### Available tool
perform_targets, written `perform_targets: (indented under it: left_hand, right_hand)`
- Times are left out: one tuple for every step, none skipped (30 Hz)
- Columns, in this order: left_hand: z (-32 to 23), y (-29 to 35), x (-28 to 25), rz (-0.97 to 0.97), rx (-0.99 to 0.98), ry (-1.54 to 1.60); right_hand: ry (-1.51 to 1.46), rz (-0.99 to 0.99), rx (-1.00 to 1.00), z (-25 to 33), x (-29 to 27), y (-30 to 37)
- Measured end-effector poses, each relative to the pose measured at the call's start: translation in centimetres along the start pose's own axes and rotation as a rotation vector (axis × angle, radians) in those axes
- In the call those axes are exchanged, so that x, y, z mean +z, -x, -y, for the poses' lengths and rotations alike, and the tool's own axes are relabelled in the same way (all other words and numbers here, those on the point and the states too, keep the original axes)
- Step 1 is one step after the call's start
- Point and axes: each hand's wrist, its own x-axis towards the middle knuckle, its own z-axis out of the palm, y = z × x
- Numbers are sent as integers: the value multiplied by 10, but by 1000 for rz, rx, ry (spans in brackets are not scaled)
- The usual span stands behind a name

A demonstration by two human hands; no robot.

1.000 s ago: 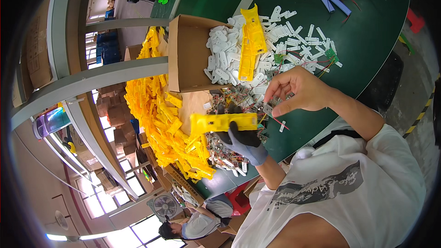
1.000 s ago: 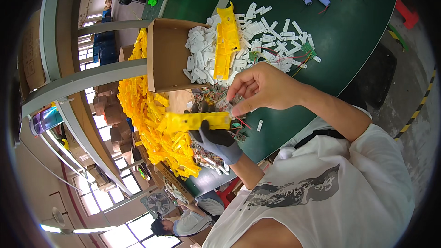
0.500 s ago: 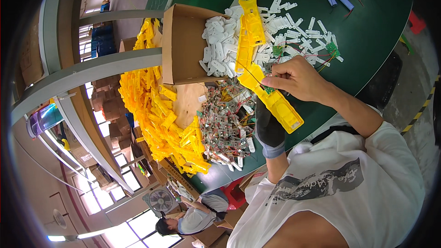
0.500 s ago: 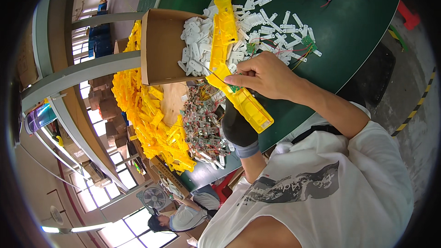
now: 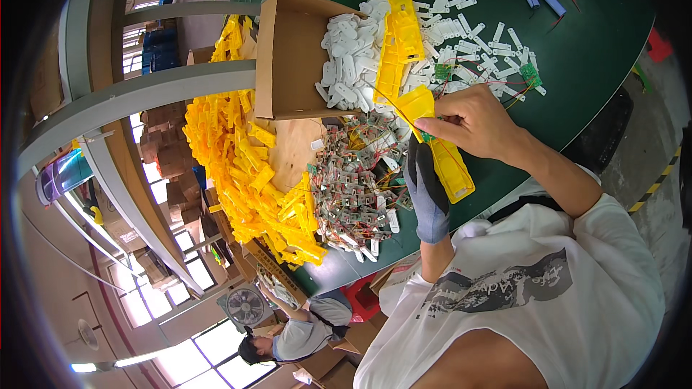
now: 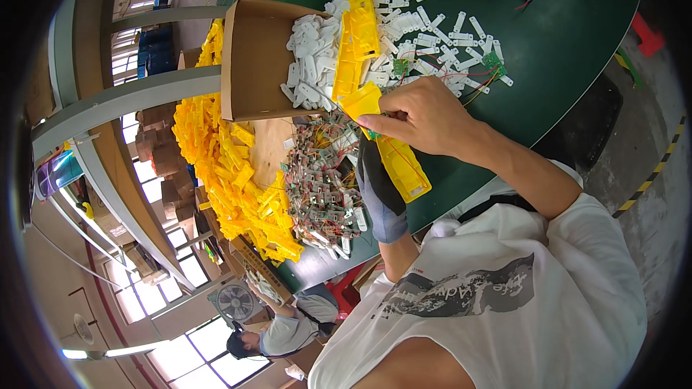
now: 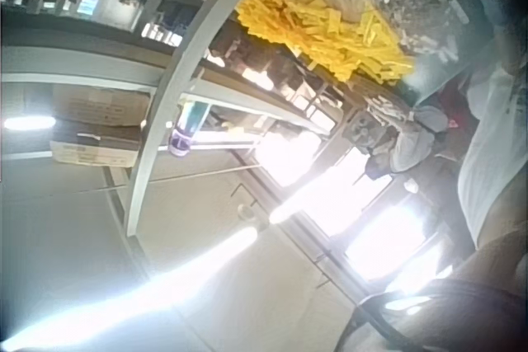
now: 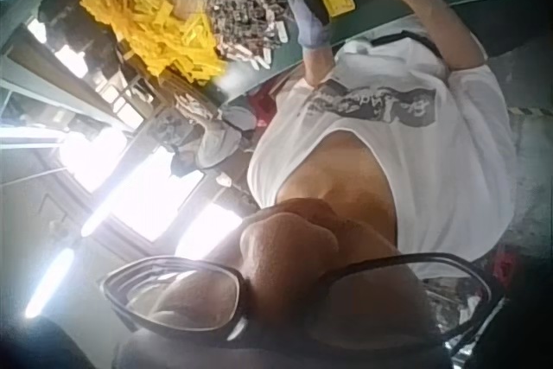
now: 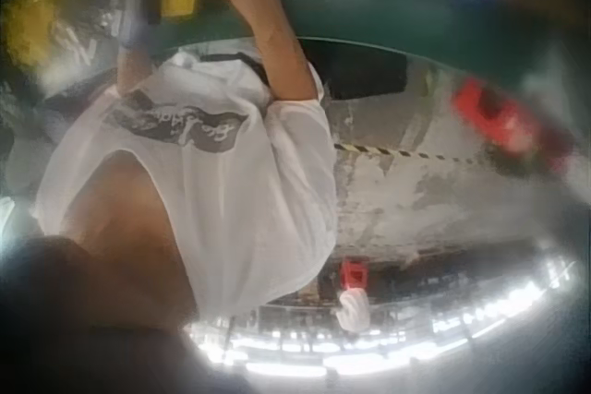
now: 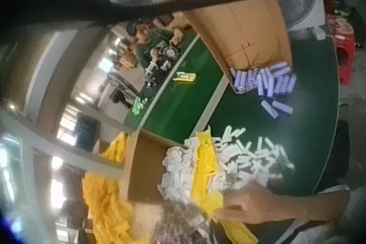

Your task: The person assembles flashlights by hand, fitting circuit boards, wires, batteries, and small plastic parts into plastic flashlight casings.

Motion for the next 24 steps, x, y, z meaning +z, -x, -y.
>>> perform_targets:
  left_hand:
    - [0, 1, 0, -1, -1, 0]
    - [-2, 3, 1, -3, 196, -291]
    - [-4, 4, 2, -5, 395, -584]
    - [-6, 6, 4, -5, 394, -585]
    - [-6, 7, 6, -22, 408, -613]
    - [-6, 8, 6, -39, 422, -641]
    - [-6, 8, 6, -40, 422, -641]
    - [-5, 7, 5, -41, 491, -663]
    - [-4, 6, 5, -42, 560, -684]
    - [-4, 6, 6, -43, 560, -684]
    - [-4, 7, 8, -43, 382, -429]
    - [-3, 8, 10, -42, 203, -175]
    - [-2, 7, 10, -42, 201, -175]
    - [0, 6, 11, -77, 147, -83]
    - [0, 6, 11, -112, 93, 9]
    - [0, 5, 11, -112, 92, 9]
    - [0, 5, 10, -111, 109, -2]
    - [0, 4, 10, -110, 126, -12]
    - [1, 3, 11, -112, 125, -12]
    - [2, 2, 13, -168, 286, -196]
    - [2, 2, 16, -224, 446, -380]
    - [-1, 2, 17, -228, 444, -380]
    - [-6, 2, 18, -236, 331, -210]
    - [-9, 2, 17, -242, 218, -40]
  right_hand:
    - [10, 0, 4, 0, 0, 0]
    - [9, 1, 5, -1, 0, 1]
    - [6, -10, 11, -1, 1, 1]
    - [3, -21, 18, -1, 1, 2]
    - [2, -21, 18, -1, 1, 2]
    - [-7, -14, 19, -1, 0, 2]
    - [-17, -7, 21, 0, 0, 2]
    - [-17, -6, 21, 1, -1, 2]
    - [-24, -9, 20, 2, -2, 2]
    - [-32, -11, 20, 3, -3, 2]
    - [-32, -10, 20, 3, -3, 2]
    - [-32, -15, 31, 2, -3, 3]
    - [-32, -19, 41, 1, -3, 4]
    - [-32, -18, 42, 2, -3, 4]
    - [-19, -10, 68, 3, -3, 3]
    - [-6, -3, 93, 5, -3, 3]
    - [-6, -2, 94, 5, -3, 3]
    - [10, 18, 92, 6, -3, 2]
    - [26, 37, 89, 6, -3, 2]
    - [26, 39, 88, 5, -3, 1]
    - [-3, 27, 69, 5, -3, 1]
    - [-31, 14, 49, 5, -3, 1]
    - [-32, 18, 48, 7, -4, 0]
    - [-3, 30, 33, 11, -6, 1]
